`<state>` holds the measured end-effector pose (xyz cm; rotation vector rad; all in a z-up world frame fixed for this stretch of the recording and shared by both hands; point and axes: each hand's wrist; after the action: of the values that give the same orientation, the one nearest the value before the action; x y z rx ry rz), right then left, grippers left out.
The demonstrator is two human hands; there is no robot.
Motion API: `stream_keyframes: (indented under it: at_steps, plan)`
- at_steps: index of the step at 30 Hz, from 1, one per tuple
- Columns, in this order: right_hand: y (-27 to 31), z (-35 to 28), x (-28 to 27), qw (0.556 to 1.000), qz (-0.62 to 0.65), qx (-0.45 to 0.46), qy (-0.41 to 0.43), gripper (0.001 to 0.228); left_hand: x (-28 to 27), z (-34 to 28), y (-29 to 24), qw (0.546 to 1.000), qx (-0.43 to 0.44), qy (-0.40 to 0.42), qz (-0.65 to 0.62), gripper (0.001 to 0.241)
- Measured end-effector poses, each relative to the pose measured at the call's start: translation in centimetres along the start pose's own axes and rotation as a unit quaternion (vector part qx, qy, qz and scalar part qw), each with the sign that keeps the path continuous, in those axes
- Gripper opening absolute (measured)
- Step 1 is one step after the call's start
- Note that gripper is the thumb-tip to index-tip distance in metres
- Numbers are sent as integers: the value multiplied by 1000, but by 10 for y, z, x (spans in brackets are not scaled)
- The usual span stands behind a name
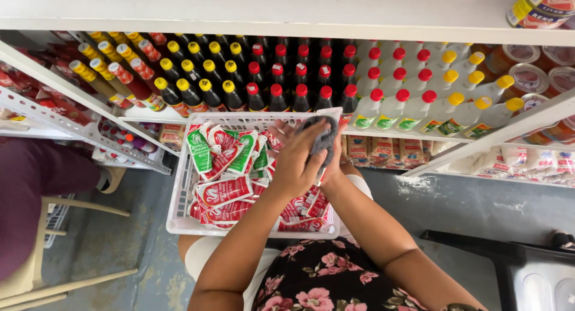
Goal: Wiping down sauce pouches with a cloth and placing them neatly on a grocery store shelf.
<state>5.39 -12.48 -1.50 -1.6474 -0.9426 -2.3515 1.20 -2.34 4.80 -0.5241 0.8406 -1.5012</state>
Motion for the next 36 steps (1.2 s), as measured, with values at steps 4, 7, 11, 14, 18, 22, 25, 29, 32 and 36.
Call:
stream_keyframes:
  at_steps: [4, 7, 11, 14, 18, 22, 25, 29, 32, 36]
  plan:
    - [9, 1, -13, 996, 38, -72, 29, 92, 3, -15, -10, 995, 7, 45, 85, 41]
    - [24, 1, -45, 994, 4, -110, 9, 88, 0, -22, -15, 987, 25, 90, 130, 43]
    - [49, -7, -77, 974, -125, -186, -27, 75, -15, -32, -11, 974, -8, 163, 159, 42]
    - [63, -8, -67, 903, -307, -236, -188, 67, -26, -14, -19, 982, -158, 100, 14, 33]
    - [70, -9, -61, 815, -377, -286, -336, 59, -25, 42, -58, 999, -26, 43, -16, 30]
    - [90, -13, -9, 628, -634, -352, -284, 68, -10, 80, -67, 995, 46, 90, 18, 29]
    - [111, -19, 11, 606, -650, -400, -225, 68, 5, 102, -73, 996, 4, 92, -14, 27]
    - [138, -35, 36, 589, -646, -438, -211, 59, 21, 128, -87, 996, -1, 72, -56, 27]
    - [154, -47, 73, 457, -717, -486, -201, 70, 30, 152, -99, 994, 38, 85, -54, 26]
    - [180, -47, 97, 379, -761, -466, -242, 63, 46, 187, -105, 990, 53, 98, -89, 24]
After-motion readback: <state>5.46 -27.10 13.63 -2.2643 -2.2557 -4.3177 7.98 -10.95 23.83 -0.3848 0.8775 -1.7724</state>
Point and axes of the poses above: each hand's wrist, its own z-axis towards the middle knuckle, its own x-axis out of the palm, y = z × x, and after that the axes turned 11 degrees about -z, right-handed
